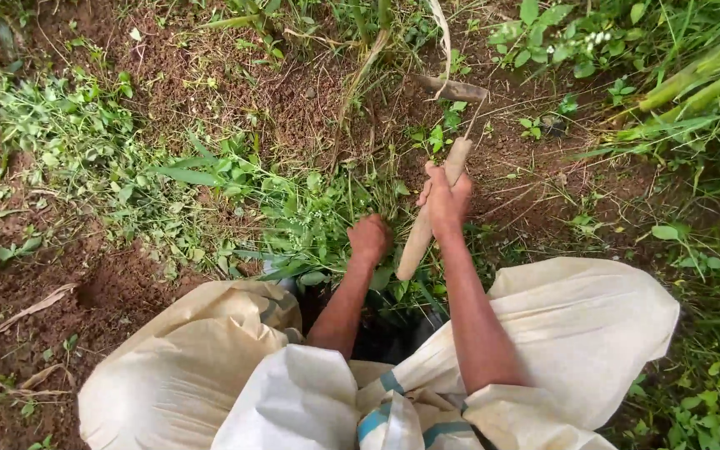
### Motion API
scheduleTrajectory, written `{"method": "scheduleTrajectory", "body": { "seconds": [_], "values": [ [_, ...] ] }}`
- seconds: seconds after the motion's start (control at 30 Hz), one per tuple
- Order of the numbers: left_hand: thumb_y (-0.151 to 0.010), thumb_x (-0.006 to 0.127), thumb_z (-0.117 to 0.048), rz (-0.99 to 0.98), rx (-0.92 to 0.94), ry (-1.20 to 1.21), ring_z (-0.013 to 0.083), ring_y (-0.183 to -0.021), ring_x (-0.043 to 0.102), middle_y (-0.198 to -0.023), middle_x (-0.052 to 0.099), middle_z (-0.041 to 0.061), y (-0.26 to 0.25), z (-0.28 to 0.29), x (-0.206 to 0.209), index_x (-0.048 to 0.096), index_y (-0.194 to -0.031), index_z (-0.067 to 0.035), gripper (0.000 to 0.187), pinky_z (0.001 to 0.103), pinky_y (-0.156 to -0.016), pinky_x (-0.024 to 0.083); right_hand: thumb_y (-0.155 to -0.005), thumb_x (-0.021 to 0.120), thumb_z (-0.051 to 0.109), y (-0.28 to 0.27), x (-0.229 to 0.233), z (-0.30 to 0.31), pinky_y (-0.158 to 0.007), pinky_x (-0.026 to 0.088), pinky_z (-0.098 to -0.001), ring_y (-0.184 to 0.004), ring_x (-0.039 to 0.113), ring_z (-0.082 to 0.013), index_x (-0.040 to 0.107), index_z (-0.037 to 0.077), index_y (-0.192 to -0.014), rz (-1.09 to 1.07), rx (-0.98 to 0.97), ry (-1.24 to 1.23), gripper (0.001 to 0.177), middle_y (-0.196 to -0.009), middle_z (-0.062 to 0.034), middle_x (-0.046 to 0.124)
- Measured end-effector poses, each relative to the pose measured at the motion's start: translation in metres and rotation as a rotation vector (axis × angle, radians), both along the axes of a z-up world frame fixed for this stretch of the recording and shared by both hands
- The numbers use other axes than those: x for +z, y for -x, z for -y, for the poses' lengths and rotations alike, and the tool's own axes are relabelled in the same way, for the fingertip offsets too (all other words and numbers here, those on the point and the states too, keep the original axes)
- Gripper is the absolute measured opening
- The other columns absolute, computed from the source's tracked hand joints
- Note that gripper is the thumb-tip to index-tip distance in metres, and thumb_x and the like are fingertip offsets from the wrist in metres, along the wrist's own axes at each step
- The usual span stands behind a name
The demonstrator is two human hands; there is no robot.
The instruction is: The person uses a hoe to loosen soil and remove weeds around the base of corn plants. They repeatedly strike the ground with the tool and pull out uprooted weeds by hand.
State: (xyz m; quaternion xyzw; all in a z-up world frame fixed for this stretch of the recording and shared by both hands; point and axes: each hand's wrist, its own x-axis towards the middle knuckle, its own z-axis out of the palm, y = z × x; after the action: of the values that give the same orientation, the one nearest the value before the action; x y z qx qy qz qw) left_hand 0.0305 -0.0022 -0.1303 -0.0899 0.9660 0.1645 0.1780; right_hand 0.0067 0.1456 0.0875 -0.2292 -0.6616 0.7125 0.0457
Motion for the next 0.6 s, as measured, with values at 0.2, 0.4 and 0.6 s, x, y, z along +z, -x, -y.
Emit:
{"method": "scheduleTrajectory", "body": {
  "seconds": [0.2,0.4,0.6],
  "values": [
    [-0.090,0.068,-0.028,-0.361,0.120,-0.019,0.0350,-0.089,0.072,-0.106,0.064,0.025,0.067,-0.032,0.112,0.068,-0.111,0.001,0.036,0.051,-0.073,0.064,-0.099,0.060,0.021,0.008,-0.055,-0.014,-0.051,0.050,-0.0266,-0.047,0.059,-0.0111,0.060,0.012,-0.093,0.078,0.041,-0.024,0.011,-0.058,0.0004,0.060],
    [-0.101,0.059,-0.037,-0.264,0.393,-0.391,0.0358,-0.089,0.070,-0.108,0.059,0.027,0.107,-0.044,0.083,0.050,-0.125,0.012,0.055,0.053,-0.074,0.064,-0.102,0.059,0.018,0.004,-0.052,-0.015,-0.057,0.052,-0.0269,-0.053,0.060,-0.0123,0.059,0.007,-0.102,0.130,0.020,-0.197,0.011,-0.066,-0.0018,0.060],
    [-0.109,0.043,-0.015,-0.209,0.475,-0.772,0.0254,-0.066,0.065,-0.080,0.067,0.017,0.107,-0.041,0.051,0.059,-0.120,0.009,0.031,0.046,-0.070,0.057,-0.100,0.059,0.013,0.012,-0.081,-0.013,-0.054,0.048,-0.0241,-0.051,0.056,-0.0111,0.061,0.009,-0.095,0.039,0.075,-0.246,0.007,-0.064,-0.0029,0.059]
  ]
}}
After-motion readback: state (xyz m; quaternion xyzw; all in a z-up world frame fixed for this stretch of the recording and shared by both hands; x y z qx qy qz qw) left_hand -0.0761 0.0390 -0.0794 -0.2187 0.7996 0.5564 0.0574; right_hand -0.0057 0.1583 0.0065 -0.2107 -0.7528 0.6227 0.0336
